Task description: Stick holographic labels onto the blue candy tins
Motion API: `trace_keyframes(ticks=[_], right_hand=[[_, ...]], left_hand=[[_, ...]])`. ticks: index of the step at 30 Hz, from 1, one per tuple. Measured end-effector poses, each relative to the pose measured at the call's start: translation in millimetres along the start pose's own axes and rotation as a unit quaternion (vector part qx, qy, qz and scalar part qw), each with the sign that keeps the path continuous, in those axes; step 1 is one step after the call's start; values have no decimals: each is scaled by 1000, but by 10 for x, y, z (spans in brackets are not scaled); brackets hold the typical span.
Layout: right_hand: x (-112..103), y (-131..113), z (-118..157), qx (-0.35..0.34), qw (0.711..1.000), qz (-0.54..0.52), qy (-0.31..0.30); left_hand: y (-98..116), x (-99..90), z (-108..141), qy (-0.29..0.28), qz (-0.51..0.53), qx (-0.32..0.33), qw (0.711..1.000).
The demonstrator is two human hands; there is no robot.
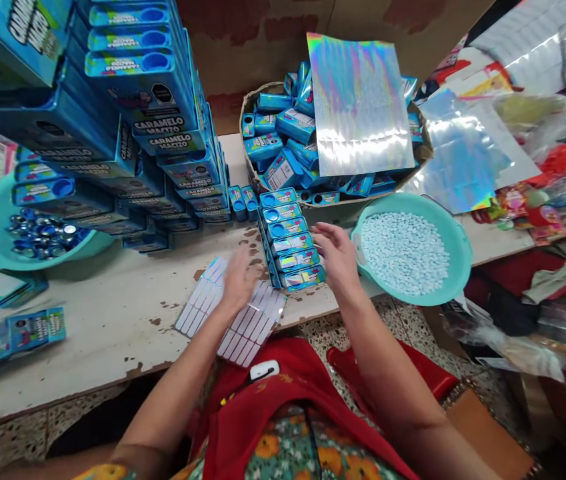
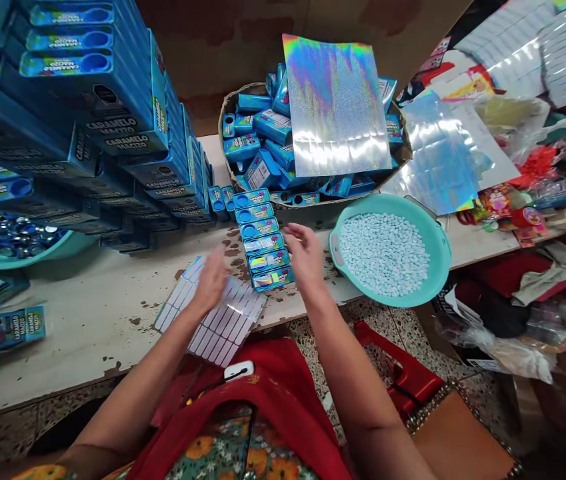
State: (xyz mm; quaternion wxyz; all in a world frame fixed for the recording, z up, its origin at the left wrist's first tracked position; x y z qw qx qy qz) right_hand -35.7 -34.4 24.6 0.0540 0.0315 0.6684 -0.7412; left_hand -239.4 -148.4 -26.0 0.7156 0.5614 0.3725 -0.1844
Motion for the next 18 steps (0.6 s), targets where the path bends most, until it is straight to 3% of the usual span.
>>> trace_keyframes(ticks=[2, 3, 4, 5, 7, 9, 12, 14, 16, 18], right_hand=[[-226, 248, 325, 27, 994, -49, 95], [-296, 425, 534, 66, 987, -56, 133], [-295, 635, 751, 136, 980, -63, 132], [-228, 860, 967, 224, 967, -67, 98], [17, 1241, 1351, 384, 920, -78, -8], [243, 1459, 1550, 449, 886, -98, -64], [365, 1533, 1536, 441, 884, -157, -20], [348, 1449, 1490, 433, 876, -212, -8], [296, 1275, 1462, 411, 875, -250, -58], [195, 1060, 1457, 354, 894, -245, -124]], left_hand=[[-547, -220, -11, 60, -88, -128, 986], [-809, -287, -8, 60, -121, -193, 972], [-1034, -303, -8, 31, -136, -239, 961], [-1207, -285, -13, -7, -136, -262, 955], [-1381, -215, -30, -64, -87, -249, 962], [-1369, -227, -25, -55, 6, -203, 978], [-1196, -443, 128, -46, 177, -148, 972], [-1062, -644, 356, -93, 245, -134, 956], [-958, -810, 668, -161, 273, -139, 938], [-870, -895, 1002, -217, 305, -144, 916]])
Point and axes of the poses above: each hand's wrist, its own z-axis away from the middle knuckle, its own x-axis out of the palm, y = z × x, the point moved 5 cm from there along -z, towards the middle knuckle, and after that the axes turned 6 degrees about -z, right-handed, at the moved point
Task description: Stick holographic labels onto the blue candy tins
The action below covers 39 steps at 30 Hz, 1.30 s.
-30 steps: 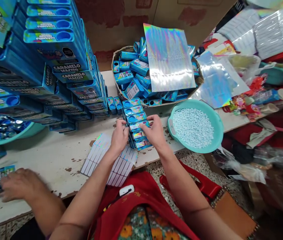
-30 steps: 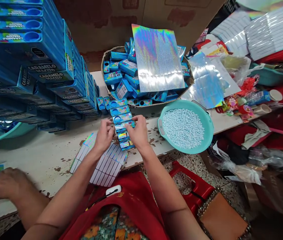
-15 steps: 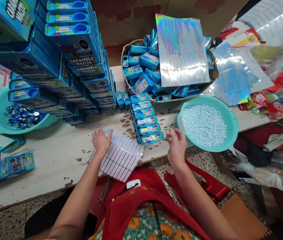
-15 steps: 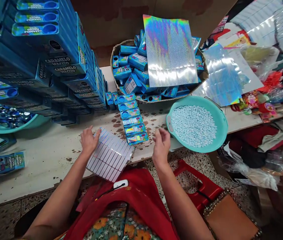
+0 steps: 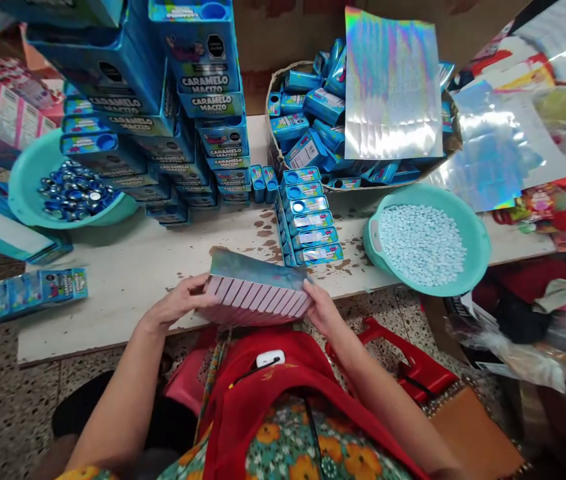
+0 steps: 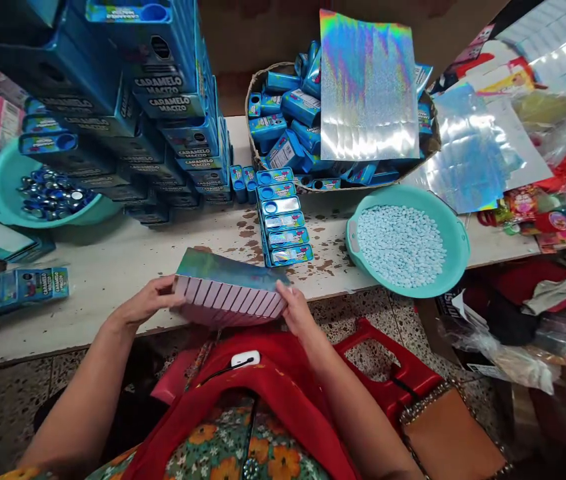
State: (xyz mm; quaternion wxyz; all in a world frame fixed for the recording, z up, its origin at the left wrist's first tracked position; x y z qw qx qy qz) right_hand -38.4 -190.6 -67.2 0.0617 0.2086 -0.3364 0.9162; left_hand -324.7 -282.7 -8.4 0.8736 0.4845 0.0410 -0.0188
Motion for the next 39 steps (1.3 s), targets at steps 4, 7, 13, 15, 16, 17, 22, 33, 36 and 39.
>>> trace_keyframes(ticks=[4, 7, 13, 15, 16, 17, 22, 33, 36, 39], right_hand=[[-95, -184, 335, -69, 983, 162, -51], [-202, -164, 510, -55, 970, 223, -80], [-338, -223, 626, -94, 980, 152, -84], [-362, -219, 612, -90, 983, 142, -74], [-369, -216, 605, -90, 984, 139, -71], [-371, -214, 600, -94, 984, 137, -69], [-300, -185, 597, -96, 981, 149, -78], [-30, -167, 455, -48, 986, 133, -88], [-10, -159, 428, -40, 988, 122, -90], [-5, -139, 410, -31, 990, 112, -83]], left_hand=[[-69, 258, 393, 33, 131, 11, 991], [-118, 481, 480, 129, 149, -16, 980], [-142, 872, 582, 183, 77, -45, 979], [-155, 888, 626, 191, 43, -54, 979], [-153, 880, 644, 190, 21, -60, 980], [-133, 862, 660, 192, -9, -61, 979], [313, 879, 645, 206, -305, 87, 926], [313, 1203, 32, 12, -255, 83, 963], [292, 1129, 38, 16, -218, 75, 973], [289, 1084, 44, 26, -202, 67, 977]])
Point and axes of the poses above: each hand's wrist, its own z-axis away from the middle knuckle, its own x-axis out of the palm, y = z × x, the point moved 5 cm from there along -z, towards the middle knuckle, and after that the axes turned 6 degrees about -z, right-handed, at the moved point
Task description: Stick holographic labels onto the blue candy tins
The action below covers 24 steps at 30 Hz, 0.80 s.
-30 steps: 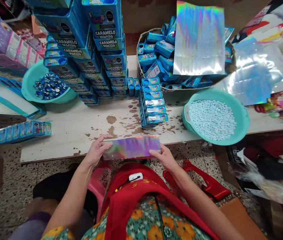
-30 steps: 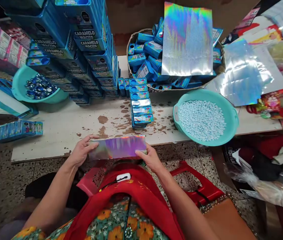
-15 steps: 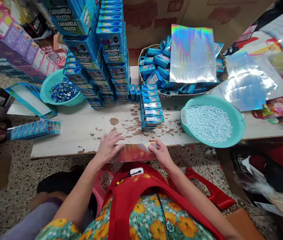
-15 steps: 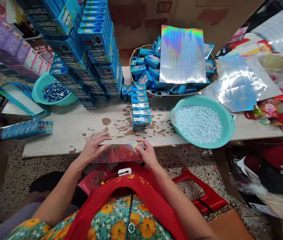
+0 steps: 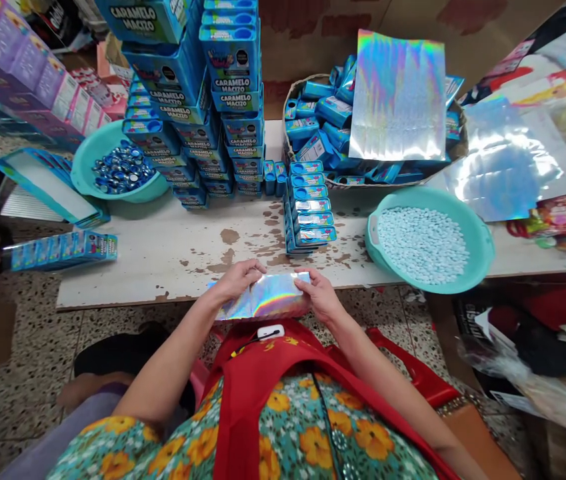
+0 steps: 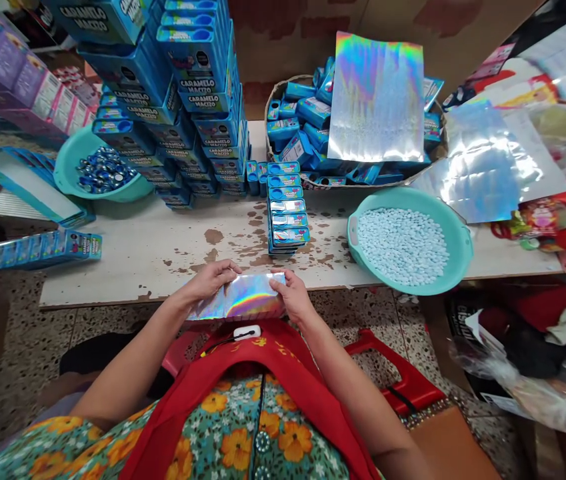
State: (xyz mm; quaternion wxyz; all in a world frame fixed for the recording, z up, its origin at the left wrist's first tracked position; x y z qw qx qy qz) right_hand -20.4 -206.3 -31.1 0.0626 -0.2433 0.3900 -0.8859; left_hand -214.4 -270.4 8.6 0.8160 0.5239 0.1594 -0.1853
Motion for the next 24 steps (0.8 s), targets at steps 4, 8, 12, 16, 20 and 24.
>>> trace_keyframes(ticks=[4, 8, 12, 16, 20, 24], right_hand=[[-2, 27, -25, 29, 1000, -6, 9], [-1, 34, -40, 52, 998, 18, 9], [34, 11, 0, 70, 997, 18, -6], [114, -94, 117, 64, 997, -5, -43], [163, -245, 270, 28, 998, -1, -51], [186, -381, 409, -29, 998, 27, -55]], left_hand=[[-71, 18, -25, 1, 27, -27, 999], [-136, 49, -23, -1, 59, -43, 997], [-88, 11, 56, 1, 73, -41, 996], [103, -99, 208, 15, 68, -9, 998], [349, -204, 367, 40, 28, 18, 999], [569, -248, 486, 60, -4, 33, 998]])
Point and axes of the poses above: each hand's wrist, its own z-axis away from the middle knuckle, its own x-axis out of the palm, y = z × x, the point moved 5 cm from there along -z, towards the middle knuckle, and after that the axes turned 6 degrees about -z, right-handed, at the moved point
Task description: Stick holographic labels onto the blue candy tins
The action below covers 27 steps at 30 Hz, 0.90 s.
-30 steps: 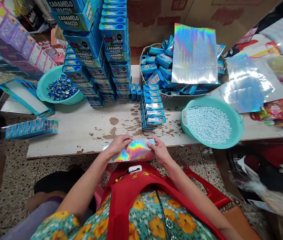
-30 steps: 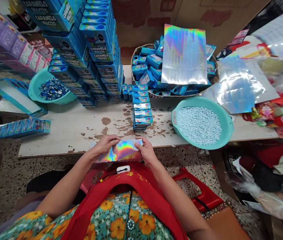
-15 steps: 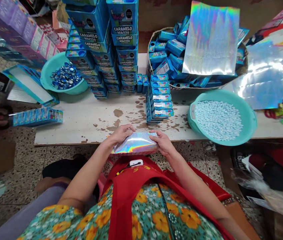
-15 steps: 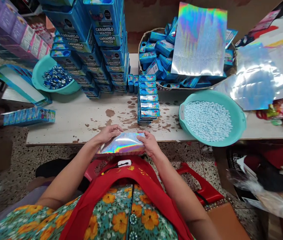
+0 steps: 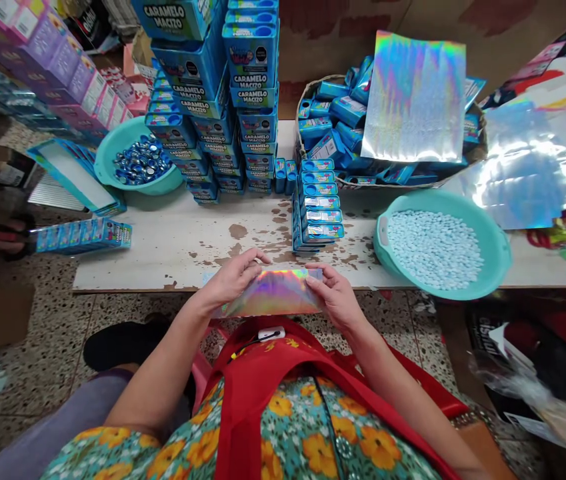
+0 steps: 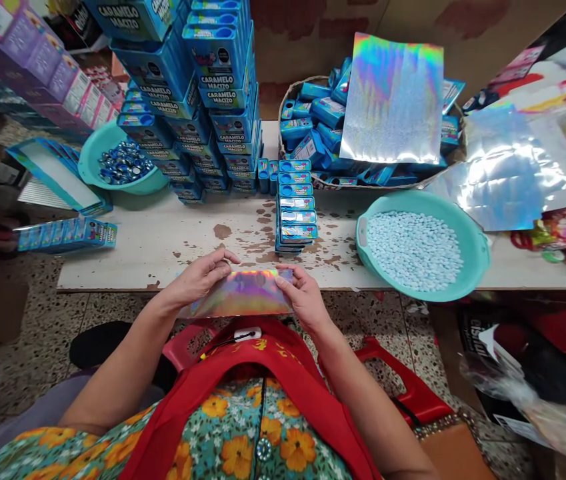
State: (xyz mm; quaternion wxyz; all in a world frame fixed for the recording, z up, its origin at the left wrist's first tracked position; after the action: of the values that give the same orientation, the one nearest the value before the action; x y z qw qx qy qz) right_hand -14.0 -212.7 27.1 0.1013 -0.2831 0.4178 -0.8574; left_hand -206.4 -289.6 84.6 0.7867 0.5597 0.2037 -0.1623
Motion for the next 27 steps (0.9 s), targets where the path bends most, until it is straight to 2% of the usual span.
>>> trace_keyframes(ticks=[4, 12, 21, 27], right_hand=[[3, -32, 57, -3, 1000, 0, -1], [-9, 16, 38, 5, 1000, -6, 14], [-91, -95, 87, -50, 997, 5, 55], [-117, -46, 51, -22, 997, -16, 79]], left_hand=[[82, 0, 43, 12, -10, -9, 1000], [-72, 119, 22, -23, 78, -71, 994], [113, 88, 76, -21, 66, -35, 997], [174, 86, 8, -30, 32, -37, 998]])
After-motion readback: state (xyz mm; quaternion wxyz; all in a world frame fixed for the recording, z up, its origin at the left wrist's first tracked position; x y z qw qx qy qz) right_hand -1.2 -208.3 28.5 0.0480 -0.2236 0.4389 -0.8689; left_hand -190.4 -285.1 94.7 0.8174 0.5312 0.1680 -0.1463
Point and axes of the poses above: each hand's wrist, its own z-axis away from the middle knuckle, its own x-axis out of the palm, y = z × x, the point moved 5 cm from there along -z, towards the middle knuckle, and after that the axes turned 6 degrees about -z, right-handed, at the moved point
